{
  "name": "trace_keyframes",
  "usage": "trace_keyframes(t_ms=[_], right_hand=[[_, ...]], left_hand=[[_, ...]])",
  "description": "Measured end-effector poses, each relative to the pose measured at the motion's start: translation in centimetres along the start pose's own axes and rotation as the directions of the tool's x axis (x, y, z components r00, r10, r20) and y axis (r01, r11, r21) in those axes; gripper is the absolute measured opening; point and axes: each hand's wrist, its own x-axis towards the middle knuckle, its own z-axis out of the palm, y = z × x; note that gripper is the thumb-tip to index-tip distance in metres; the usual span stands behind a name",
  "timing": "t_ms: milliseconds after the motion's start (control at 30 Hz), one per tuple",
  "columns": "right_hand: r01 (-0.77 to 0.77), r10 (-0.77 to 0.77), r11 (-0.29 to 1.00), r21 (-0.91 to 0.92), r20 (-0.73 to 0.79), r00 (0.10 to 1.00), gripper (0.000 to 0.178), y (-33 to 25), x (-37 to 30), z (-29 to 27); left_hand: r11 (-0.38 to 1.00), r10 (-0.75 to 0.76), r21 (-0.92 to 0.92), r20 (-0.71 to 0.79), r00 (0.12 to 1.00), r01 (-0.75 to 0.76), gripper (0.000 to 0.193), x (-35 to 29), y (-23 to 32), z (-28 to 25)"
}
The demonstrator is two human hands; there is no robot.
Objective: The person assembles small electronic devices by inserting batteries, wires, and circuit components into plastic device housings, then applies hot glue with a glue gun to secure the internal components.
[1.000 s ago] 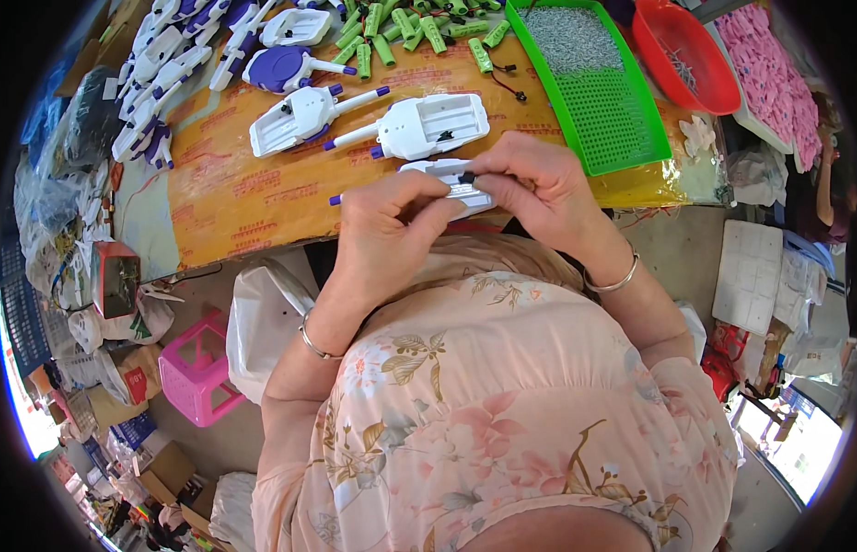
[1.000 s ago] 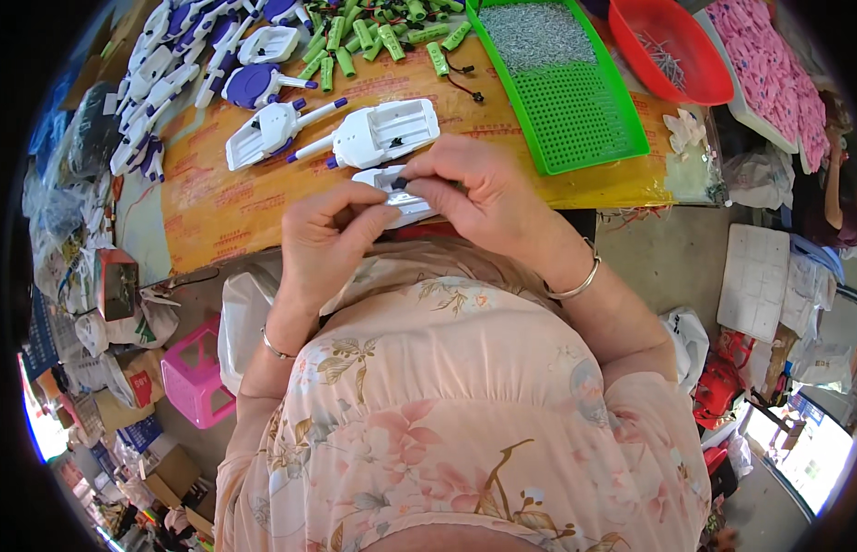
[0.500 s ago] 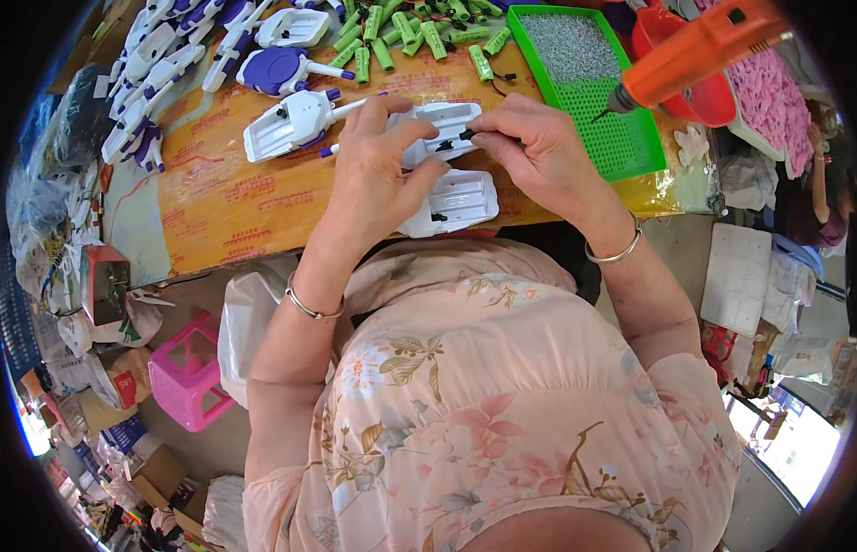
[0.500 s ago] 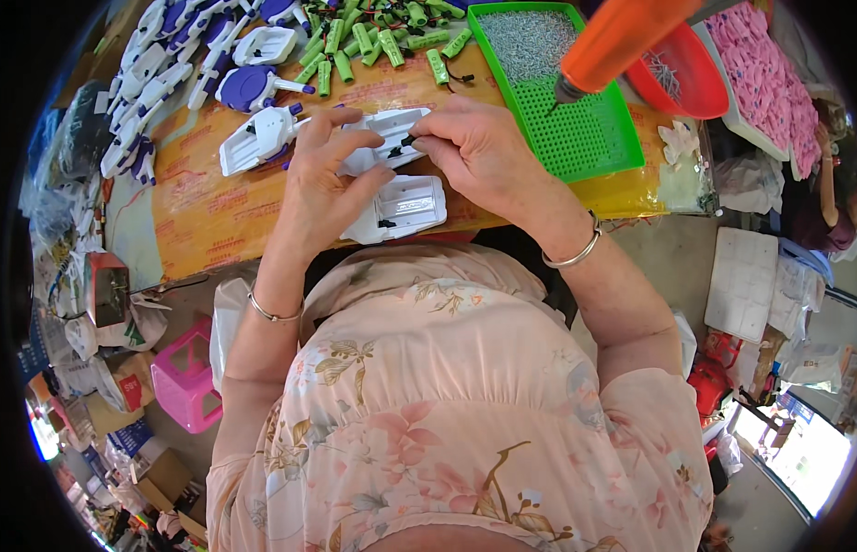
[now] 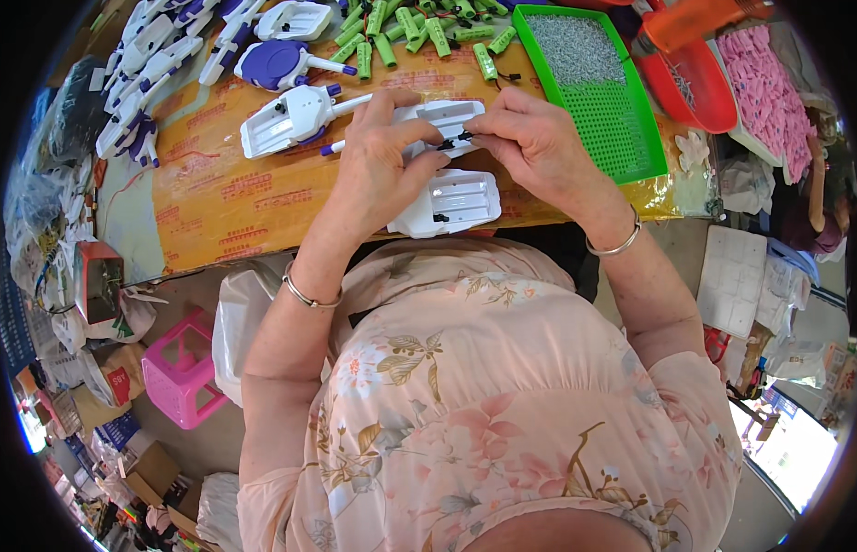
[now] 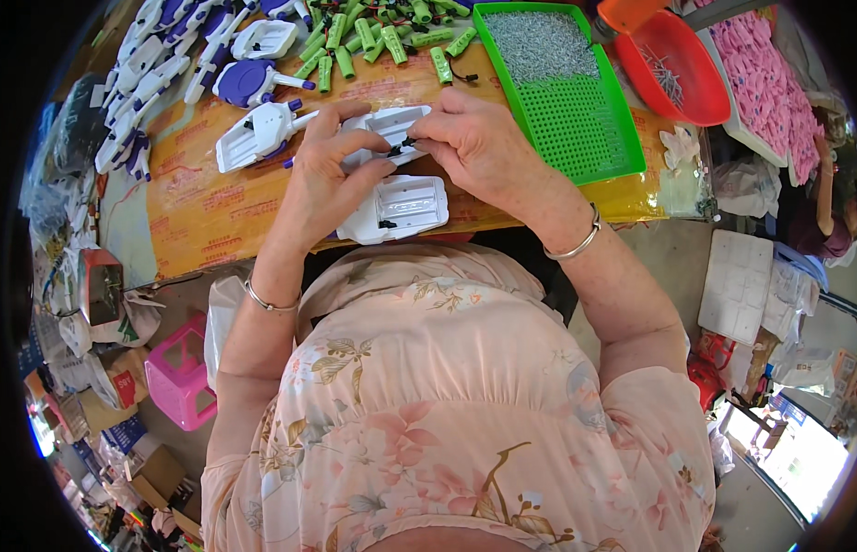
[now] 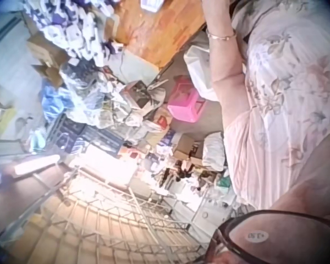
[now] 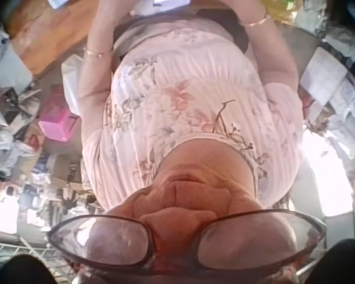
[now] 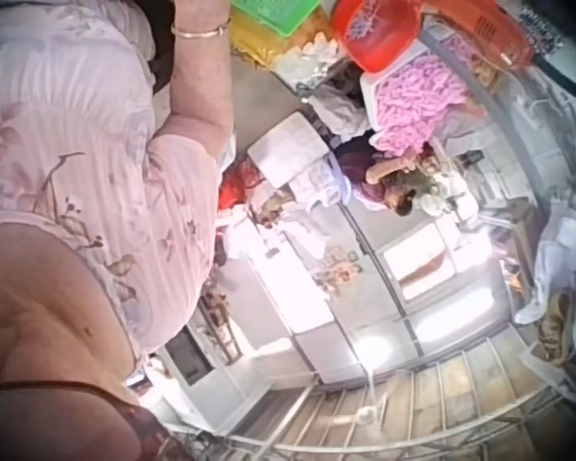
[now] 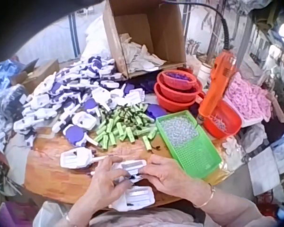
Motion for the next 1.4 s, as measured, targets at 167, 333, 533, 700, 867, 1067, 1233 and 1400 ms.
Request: trace_keyframes(t_ms=[167,333,533,700,867,1067,1233,1400], right_hand=[[0.000,0.000,1.000,0.007,0.019,1.000,0.017,0.4,0.2,0.1],[0.056,-0.054,0.998,-0.043,0.039,0.998,0.016,0.4,0.7,-0.3],[-0.053,0.048,0.992,0.114,0.045,0.998,0.013,-0.3,0.6,-0.7],[-0.297,0.268,0.851,0.433,0.128,0.955,0.012,-1.5,0.2,-1.6],[-0.266,0.274,0.386,0.883,0.165,0.947,0.016,-0.3,-1.4,-1.3],[-0.195,0.162,0.365,0.910,0.144,0.976,0.018,-1.8,-1.9,-1.6],[-0.148,0.119,0.547,0.824,0.099,0.988,0.018,-3.0,-2.0,-1.9],[-0.181,0.163,0.530,0.828,0.110,0.980,0.018,-2.9,-2.4,-2.0]], left_hand=[[1.000,-0.025,-0.013,0.072,0.997,0.026,0.018,-0.1,-0.3,-0.2],[0.999,-0.025,-0.041,0.087,0.996,0.029,0.017,0.0,-0.3,-0.2],[0.999,-0.018,-0.045,0.070,0.997,0.021,0.016,0.1,-0.1,0.1],[0.999,-0.019,-0.044,0.020,1.000,0.020,0.016,-0.1,-0.1,0.3],[1.000,0.004,0.000,0.025,1.000,-0.004,0.018,-0.4,-0.5,0.1],[0.999,-0.012,-0.037,0.030,0.999,0.013,0.016,-0.4,-0.7,0.2],[0.993,-0.029,-0.115,0.005,1.000,0.029,0.017,-0.3,-0.6,0.4],[0.999,0.011,-0.032,0.037,0.999,-0.009,0.016,-0.1,-0.4,0.1]])
